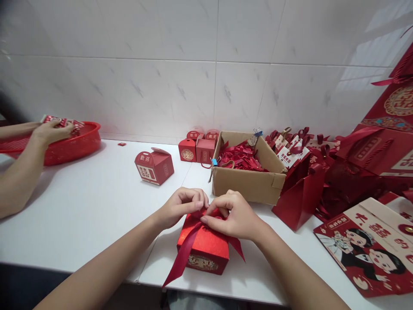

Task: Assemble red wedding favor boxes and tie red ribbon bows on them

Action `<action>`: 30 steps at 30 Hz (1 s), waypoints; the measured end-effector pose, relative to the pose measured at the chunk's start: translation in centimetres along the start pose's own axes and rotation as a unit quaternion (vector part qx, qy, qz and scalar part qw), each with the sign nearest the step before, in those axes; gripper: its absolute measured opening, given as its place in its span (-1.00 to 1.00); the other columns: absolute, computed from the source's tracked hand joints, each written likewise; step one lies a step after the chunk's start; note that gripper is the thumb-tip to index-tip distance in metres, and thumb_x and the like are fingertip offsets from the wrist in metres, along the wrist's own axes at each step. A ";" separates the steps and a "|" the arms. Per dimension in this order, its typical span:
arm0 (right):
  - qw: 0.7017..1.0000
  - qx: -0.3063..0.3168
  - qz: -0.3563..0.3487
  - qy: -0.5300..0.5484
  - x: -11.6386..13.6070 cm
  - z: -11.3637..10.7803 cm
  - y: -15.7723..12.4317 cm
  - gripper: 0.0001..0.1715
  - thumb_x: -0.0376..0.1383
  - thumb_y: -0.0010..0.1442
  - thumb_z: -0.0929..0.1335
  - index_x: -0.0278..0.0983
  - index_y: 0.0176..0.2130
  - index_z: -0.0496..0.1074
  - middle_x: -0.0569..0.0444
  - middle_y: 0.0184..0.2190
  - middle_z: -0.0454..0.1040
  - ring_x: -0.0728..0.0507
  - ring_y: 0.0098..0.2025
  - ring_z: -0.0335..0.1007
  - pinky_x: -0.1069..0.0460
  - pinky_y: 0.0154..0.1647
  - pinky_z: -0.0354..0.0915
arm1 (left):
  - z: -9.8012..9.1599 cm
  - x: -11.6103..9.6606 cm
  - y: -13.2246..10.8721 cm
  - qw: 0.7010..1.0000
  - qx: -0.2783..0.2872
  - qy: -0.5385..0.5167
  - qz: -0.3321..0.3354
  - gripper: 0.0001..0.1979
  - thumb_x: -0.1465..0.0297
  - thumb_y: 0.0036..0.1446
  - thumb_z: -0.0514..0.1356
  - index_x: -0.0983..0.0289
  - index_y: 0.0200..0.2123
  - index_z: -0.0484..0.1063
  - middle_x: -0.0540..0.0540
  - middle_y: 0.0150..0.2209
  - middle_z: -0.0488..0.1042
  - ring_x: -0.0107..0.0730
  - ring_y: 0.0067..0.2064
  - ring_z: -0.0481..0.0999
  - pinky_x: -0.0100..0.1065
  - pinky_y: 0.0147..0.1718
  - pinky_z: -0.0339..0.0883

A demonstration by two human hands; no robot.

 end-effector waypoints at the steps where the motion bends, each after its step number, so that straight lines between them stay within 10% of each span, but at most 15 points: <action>1: 1.000 0.002 0.000 -0.005 0.1 0.1 0.0 -0.70 -0.17 0.08 0.40 -0.25 -0.59 0.44 0.17 -0.69 0.34 0.03 -0.57 0.10 0.04 -0.43 0.06 | 0.1 -0.2 0.0 1.000 0.003 0.009 0.007 -0.64 0.24 0.03 0.25 0.32 -0.65 0.26 0.06 -0.51 0.35 -0.37 -0.35 0.38 -0.31 -0.28 0.24; 22: 0.998 0.054 -0.034 -0.009 0.1 0.4 0.1 -0.60 -0.15 0.15 0.37 -0.24 -0.65 0.43 0.16 -0.72 0.35 0.03 -0.59 0.04 0.04 -0.46 0.04 | -0.4 -0.5 -0.1 0.993 -0.028 0.096 0.056 -0.65 0.46 -0.03 0.24 0.28 -0.67 0.10 0.04 -0.53 0.37 -0.43 -0.43 0.42 -0.36 -0.40 0.29; 30: 0.994 0.064 0.059 0.064 -1.0 0.2 0.3 -0.63 -0.08 0.12 0.37 -0.30 -0.53 0.44 0.15 -0.66 0.28 0.04 -0.58 0.09 0.10 -0.58 0.01 | 0.0 -0.2 0.2 0.992 -0.043 0.094 0.069 -0.67 0.52 -0.07 0.21 0.27 -0.66 0.06 -0.01 -0.55 0.31 -0.48 -0.45 0.37 -0.40 -0.42 0.25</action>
Point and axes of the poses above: each hand's wrist, its own y-axis towards the middle knuckle, its own z-axis out of the palm, x = y × z, the point moved 6 cm from there along y, towards the middle knuckle
